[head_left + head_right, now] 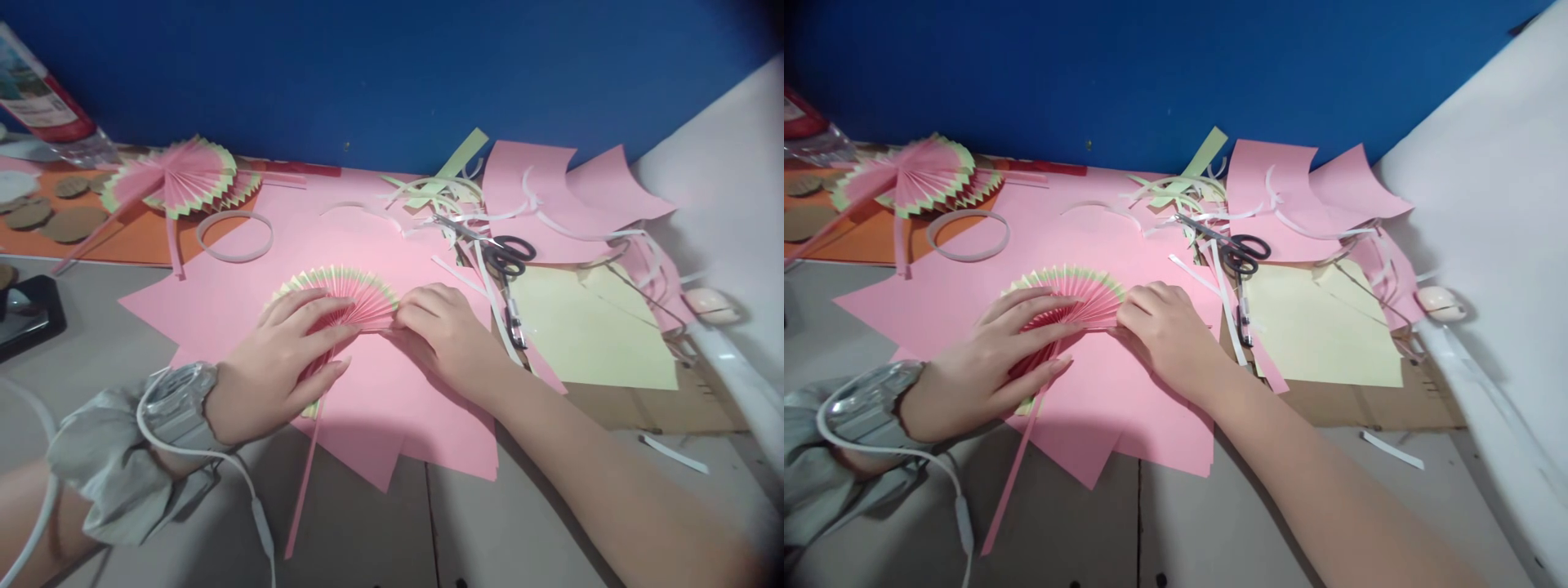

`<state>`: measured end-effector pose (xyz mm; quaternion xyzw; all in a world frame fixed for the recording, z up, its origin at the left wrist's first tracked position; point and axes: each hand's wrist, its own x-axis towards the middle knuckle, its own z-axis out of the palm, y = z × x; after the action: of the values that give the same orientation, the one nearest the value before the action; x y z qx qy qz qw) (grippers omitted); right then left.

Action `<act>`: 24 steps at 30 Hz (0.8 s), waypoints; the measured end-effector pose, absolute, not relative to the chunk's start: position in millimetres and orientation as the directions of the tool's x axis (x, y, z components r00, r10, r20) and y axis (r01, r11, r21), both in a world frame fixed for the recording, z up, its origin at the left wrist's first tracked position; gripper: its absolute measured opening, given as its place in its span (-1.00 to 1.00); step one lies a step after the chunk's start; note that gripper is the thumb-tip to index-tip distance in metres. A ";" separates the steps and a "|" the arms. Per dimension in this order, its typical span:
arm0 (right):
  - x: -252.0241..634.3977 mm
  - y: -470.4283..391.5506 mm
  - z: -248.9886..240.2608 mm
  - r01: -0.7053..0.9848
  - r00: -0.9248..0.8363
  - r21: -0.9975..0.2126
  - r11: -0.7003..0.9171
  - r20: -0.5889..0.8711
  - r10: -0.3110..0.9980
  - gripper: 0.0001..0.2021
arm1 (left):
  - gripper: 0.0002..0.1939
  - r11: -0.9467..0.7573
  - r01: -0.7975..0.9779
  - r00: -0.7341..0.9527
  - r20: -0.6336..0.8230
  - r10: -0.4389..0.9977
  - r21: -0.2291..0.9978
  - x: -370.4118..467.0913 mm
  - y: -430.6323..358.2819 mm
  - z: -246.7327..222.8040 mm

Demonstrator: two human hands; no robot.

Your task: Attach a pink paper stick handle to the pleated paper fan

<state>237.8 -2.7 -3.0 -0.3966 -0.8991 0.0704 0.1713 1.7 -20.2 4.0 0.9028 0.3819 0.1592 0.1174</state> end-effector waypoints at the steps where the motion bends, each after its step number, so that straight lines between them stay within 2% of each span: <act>1: 237.8 -2.9 -3.2 0.696 -0.626 -0.247 0.674 0.253 0.738 -0.84 | -0.65 -0.678 0.648 0.647 0.221 0.730 0.346 1.7 -20.2 5.2; 6: 241.3 -1.5 -1.6 0.763 -0.555 -0.196 0.616 0.291 0.780 -0.82 | -0.67 -0.659 0.627 0.572 0.330 0.751 0.415 0.8 -20.0 10.5; 10: 243.8 -0.6 0.5 0.788 -0.482 -0.246 0.564 0.322 0.815 -0.83 | -0.59 -0.654 0.636 0.586 0.294 0.755 0.410 1.7 -20.3 8.7; 14: 234.0 -9.7 5.7 0.787 -0.508 -0.282 0.549 0.209 0.836 -0.82 | -0.48 -0.630 0.677 0.605 0.200 0.771 0.381 2.9 -21.2 4.2; 19: 219.1 -27.8 20.1 0.730 -0.555 -0.467 0.499 0.021 0.832 -0.79 | -0.46 -0.625 0.693 0.588 0.221 0.778 0.360 1.8 -20.4 1.4; 21: 217.2 -31.9 24.3 0.722 -0.542 -0.505 0.473 0.013 0.840 -0.79 | -0.44 -0.605 0.714 0.568 0.214 0.795 0.352 1.8 -19.8 0.6; 24: 215.7 -34.8 25.1 0.721 -0.543 -0.482 0.498 0.053 0.838 -0.78 | -0.43 -0.573 0.745 0.535 0.207 0.819 0.342 3.3 -19.8 -0.7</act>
<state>215.7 -34.8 25.1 -0.4563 -0.8538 0.2067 0.1418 3.3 -19.8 -0.7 0.8696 0.4497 0.1740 0.1066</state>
